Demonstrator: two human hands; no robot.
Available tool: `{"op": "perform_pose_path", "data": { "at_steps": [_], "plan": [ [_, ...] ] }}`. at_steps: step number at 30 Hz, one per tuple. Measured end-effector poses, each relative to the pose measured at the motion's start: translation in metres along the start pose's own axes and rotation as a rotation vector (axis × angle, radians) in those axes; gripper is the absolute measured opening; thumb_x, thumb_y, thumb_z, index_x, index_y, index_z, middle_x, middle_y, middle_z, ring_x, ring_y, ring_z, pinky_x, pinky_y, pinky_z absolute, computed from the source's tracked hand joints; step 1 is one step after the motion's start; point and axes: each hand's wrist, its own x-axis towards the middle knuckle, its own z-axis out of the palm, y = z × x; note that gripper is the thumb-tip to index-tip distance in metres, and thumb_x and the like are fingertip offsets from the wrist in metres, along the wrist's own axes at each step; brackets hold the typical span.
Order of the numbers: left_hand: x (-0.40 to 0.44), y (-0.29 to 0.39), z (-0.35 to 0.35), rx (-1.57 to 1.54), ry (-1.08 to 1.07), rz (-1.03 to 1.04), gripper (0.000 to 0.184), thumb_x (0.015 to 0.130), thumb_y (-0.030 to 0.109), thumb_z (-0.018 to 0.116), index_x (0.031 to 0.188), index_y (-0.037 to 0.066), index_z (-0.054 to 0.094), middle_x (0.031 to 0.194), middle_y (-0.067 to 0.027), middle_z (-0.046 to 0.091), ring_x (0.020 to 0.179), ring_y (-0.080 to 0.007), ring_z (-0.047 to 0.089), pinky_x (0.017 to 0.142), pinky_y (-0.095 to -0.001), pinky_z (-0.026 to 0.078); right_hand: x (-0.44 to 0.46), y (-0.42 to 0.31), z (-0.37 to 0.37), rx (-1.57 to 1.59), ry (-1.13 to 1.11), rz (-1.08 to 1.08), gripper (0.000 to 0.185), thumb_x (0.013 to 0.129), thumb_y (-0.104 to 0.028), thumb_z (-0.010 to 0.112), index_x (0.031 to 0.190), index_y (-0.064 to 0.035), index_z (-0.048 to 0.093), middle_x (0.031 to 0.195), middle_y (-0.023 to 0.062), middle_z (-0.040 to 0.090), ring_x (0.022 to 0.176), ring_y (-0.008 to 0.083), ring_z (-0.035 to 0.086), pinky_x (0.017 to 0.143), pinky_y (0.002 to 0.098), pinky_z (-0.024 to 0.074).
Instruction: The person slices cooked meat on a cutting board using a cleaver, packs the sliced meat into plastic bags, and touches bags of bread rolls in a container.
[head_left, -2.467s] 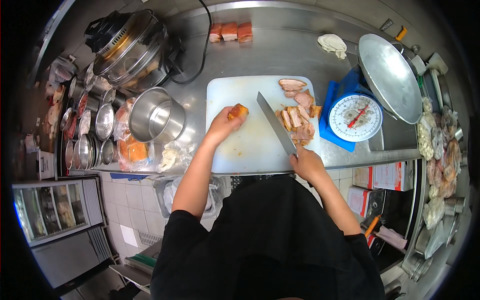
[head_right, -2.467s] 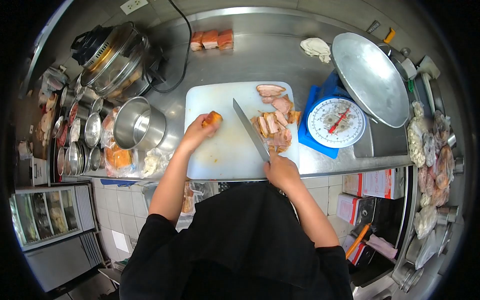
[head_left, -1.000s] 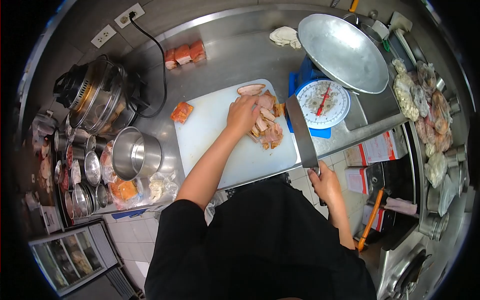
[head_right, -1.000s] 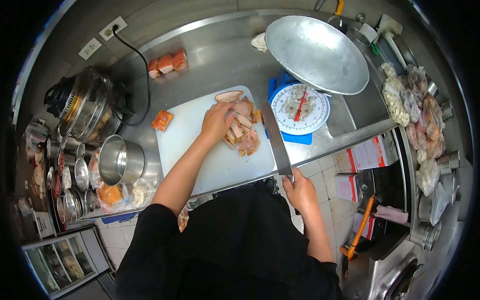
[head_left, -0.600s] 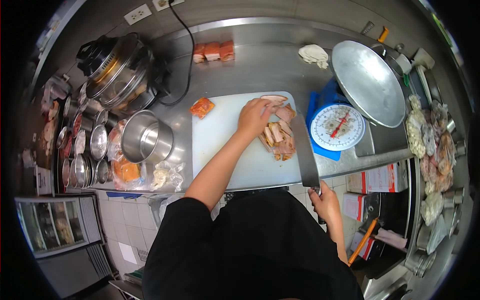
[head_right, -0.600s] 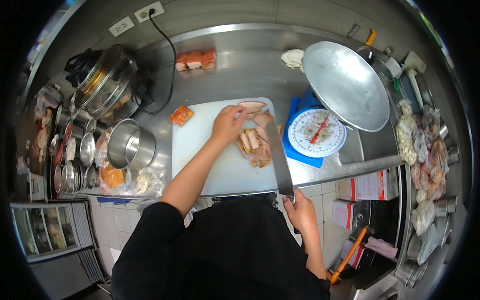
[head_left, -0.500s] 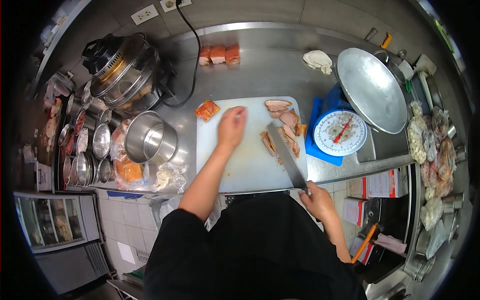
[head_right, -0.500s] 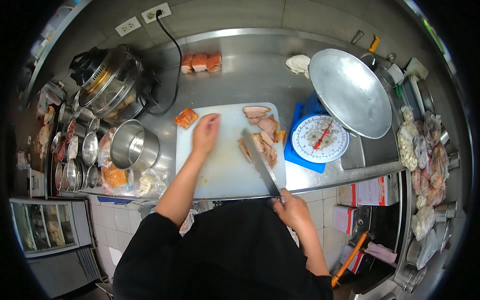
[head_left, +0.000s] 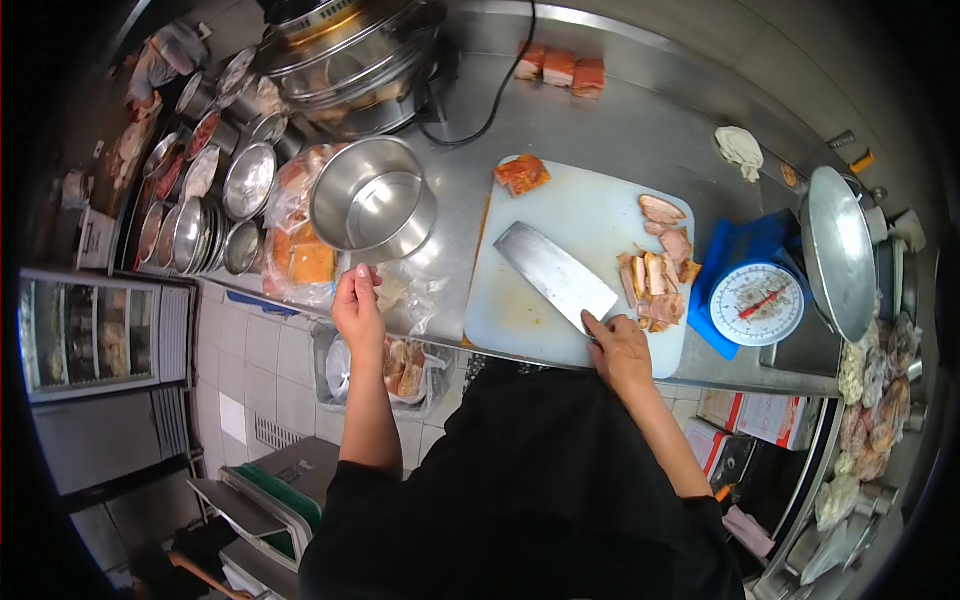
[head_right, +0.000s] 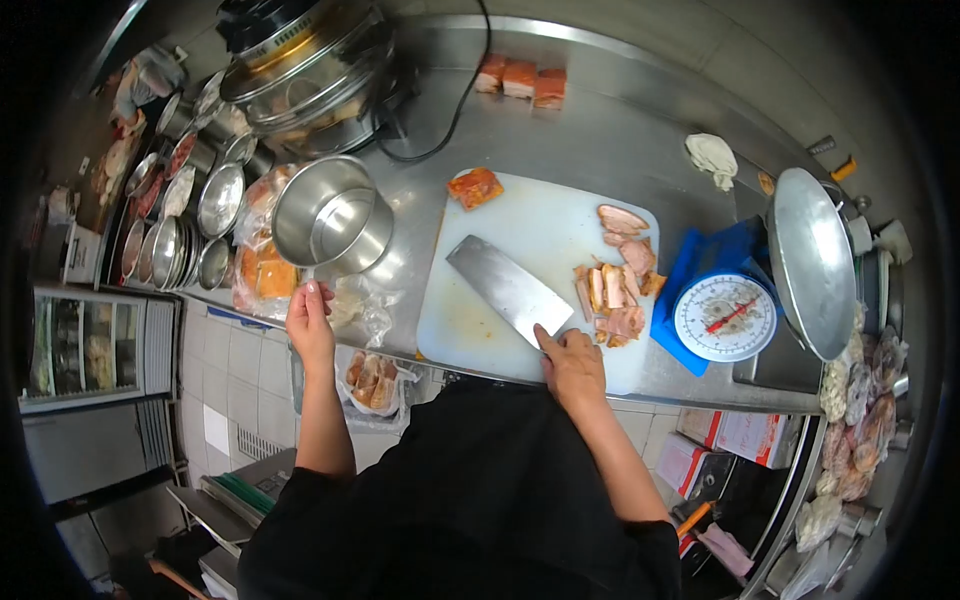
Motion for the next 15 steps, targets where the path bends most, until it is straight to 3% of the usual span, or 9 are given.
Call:
{"op": "perform_pose_path", "data": {
  "at_steps": [2,3,4,6,7,13,15],
  "plan": [
    [-0.003,-0.019,-0.015,0.365,0.013,0.265,0.022,0.101,0.024,0.063,0.099,0.004,0.071,0.091,-0.0079,0.069,0.081,-0.0182,0.062,0.068,-0.0287,0.048,0.001,-0.004,-0.005,0.027,0.044,-0.020,0.047,0.080,-0.012,0.077,0.126,-0.0210,0.071,0.094,0.0112,0.057,0.085,0.0307,0.058,0.076,0.0442,0.0477],
    [-0.007,-0.007,-0.018,0.518,-0.097,0.164,0.025,0.094,0.028,0.071,0.106,0.006,0.071,0.109,-0.0124,0.068,0.096,-0.0301,0.064,0.079,-0.0384,0.051,0.000,-0.005,-0.007,0.077,0.110,0.023,0.043,0.080,-0.012,0.077,0.123,-0.0183,0.073,0.094,0.0114,0.058,0.086,0.0308,0.059,0.076,0.0438,0.0480],
    [-0.012,-0.010,-0.018,0.524,-0.081,0.159,0.025,0.094,0.028,0.071,0.106,0.006,0.071,0.109,-0.0124,0.068,0.096,-0.0301,0.064,0.079,-0.0384,0.051,0.000,-0.006,-0.010,0.129,0.175,0.066,0.040,0.080,-0.011,0.078,0.120,-0.0157,0.074,0.093,0.0116,0.058,0.086,0.0309,0.059,0.077,0.0434,0.0483],
    [-0.024,-0.025,-0.011,0.937,-0.098,0.363,0.040,0.087,0.035,0.077,0.117,0.010,0.070,0.122,-0.0132,0.063,0.111,-0.0349,0.061,0.091,-0.0471,0.048,-0.001,-0.006,-0.019,0.169,0.169,0.097,0.037,0.081,-0.010,0.077,0.117,-0.0111,0.074,0.091,0.0127,0.059,0.087,0.0318,0.060,0.078,0.0427,0.0495],
    [-0.029,-0.028,-0.009,1.018,-0.200,0.223,0.053,0.082,0.038,0.080,0.127,0.015,0.066,0.134,-0.0144,0.057,0.122,-0.0350,0.056,0.100,-0.0512,0.042,-0.002,-0.003,-0.024,0.208,0.176,0.127,0.036,0.082,-0.010,0.077,0.118,-0.0104,0.073,0.092,0.0133,0.059,0.087,0.0321,0.060,0.079,0.0426,0.0498],
    [-0.015,-0.055,-0.016,1.128,-0.001,0.062,0.058,0.080,0.032,0.079,0.134,0.018,0.064,0.143,-0.0160,0.051,0.132,-0.0357,0.049,0.105,-0.0507,0.041,-0.007,0.033,-0.054,0.250,0.211,0.001,0.034,0.088,-0.011,0.071,0.122,-0.0063,0.069,0.100,0.0154,0.064,0.088,0.0295,0.063,0.081,0.0387,0.0525],
    [-0.022,-0.051,-0.013,1.129,0.088,0.162,0.057,0.080,0.031,0.079,0.133,0.016,0.064,0.144,-0.0168,0.050,0.132,-0.0372,0.049,0.106,-0.0520,0.040,-0.002,0.045,-0.069,0.264,0.201,-0.047,0.032,0.089,-0.010,0.070,0.120,-0.0045,0.068,0.101,0.0155,0.065,0.091,0.0296,0.064,0.082,0.0378,0.0525]
  ]
}}
